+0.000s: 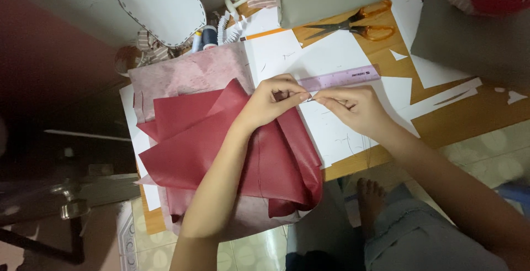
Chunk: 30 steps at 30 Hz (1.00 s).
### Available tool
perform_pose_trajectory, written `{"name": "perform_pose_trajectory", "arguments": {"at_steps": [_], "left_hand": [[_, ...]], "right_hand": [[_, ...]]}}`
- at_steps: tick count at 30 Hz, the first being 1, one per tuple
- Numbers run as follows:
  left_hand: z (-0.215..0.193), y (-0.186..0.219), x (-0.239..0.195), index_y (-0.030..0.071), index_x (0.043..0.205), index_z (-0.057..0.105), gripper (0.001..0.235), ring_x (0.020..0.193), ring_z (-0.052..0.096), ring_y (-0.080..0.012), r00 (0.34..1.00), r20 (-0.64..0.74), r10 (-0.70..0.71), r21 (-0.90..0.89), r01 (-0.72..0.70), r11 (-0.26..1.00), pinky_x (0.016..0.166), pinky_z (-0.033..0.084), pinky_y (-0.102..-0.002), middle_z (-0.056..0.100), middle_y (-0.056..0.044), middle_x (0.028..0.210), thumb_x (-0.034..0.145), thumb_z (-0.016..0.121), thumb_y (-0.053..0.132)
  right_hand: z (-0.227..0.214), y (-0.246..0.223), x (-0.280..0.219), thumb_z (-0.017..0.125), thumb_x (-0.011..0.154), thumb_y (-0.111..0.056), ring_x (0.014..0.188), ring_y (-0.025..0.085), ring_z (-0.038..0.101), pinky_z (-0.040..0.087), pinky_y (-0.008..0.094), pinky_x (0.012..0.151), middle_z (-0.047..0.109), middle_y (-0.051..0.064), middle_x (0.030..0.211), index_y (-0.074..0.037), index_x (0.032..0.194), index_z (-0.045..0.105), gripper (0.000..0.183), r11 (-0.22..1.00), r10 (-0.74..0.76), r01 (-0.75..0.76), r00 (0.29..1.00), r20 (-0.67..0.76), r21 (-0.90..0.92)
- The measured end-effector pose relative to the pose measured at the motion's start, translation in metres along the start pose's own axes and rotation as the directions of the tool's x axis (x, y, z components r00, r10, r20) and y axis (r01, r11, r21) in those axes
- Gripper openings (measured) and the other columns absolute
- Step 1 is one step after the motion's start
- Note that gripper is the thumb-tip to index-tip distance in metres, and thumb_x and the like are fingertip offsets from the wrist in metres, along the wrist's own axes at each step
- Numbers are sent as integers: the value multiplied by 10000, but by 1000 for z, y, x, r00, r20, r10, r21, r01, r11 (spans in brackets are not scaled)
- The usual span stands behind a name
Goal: Measuring and marking a piece of red leather using a ruler and a marking tool for layout
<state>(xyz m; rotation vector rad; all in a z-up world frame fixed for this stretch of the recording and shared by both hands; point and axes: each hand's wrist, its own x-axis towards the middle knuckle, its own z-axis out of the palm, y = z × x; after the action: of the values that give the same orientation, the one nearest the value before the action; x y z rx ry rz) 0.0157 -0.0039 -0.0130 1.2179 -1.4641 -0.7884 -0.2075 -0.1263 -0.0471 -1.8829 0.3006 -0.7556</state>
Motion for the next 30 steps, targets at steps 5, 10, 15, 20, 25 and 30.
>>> {"name": "perform_pose_trajectory", "arguments": {"at_steps": [5,10,15,20,25,30], "left_hand": [[4,3,1,100,1063,845,72,792,587,-133,998,-58,10,27,-9,1000,770,507,-317,674,-56,836,995,820,101],[8,3,1,107,1062,847,77,786,610,-139,997,-71,28,64,-24,998,764,523,-318,677,-62,829,990,823,104],[12,6,-1,112,1078,848,86,782,637,-148,997,-68,43,105,-36,994,762,534,-316,694,-67,834,997,818,112],[14,6,0,131,1132,845,129,752,676,-201,993,-53,103,286,-84,955,742,560,-341,690,-86,830,1012,797,129],[14,12,0,105,1094,841,99,749,678,-189,982,-117,148,329,-102,939,723,567,-320,698,-63,845,1014,783,109],[11,9,2,97,1086,833,85,746,669,-185,974,-144,175,358,-114,927,704,562,-318,689,-64,852,1014,794,120]], "right_hand": [[2,-7,3,719,1014,37,536,29,497,373,241,452,552,16,509,-36,1150,821,186,998,-60,59,995,-81,-17],[2,-6,5,739,1006,65,455,35,450,336,205,436,467,-15,451,-25,1159,813,193,992,-112,101,981,-156,-81],[2,-1,0,743,1004,83,407,49,421,332,201,433,388,-41,427,-18,1159,812,198,972,-167,126,965,-201,-199],[4,7,-2,750,984,108,481,163,630,432,304,472,601,154,532,7,1153,821,209,948,-206,133,949,-237,-289],[4,-1,-2,754,986,111,583,285,725,499,346,508,698,186,654,18,1151,815,200,914,-238,146,949,-207,-380],[0,-2,-1,736,1001,95,607,274,746,519,339,531,719,193,676,27,1166,814,195,898,-227,150,963,-144,-413]]}}
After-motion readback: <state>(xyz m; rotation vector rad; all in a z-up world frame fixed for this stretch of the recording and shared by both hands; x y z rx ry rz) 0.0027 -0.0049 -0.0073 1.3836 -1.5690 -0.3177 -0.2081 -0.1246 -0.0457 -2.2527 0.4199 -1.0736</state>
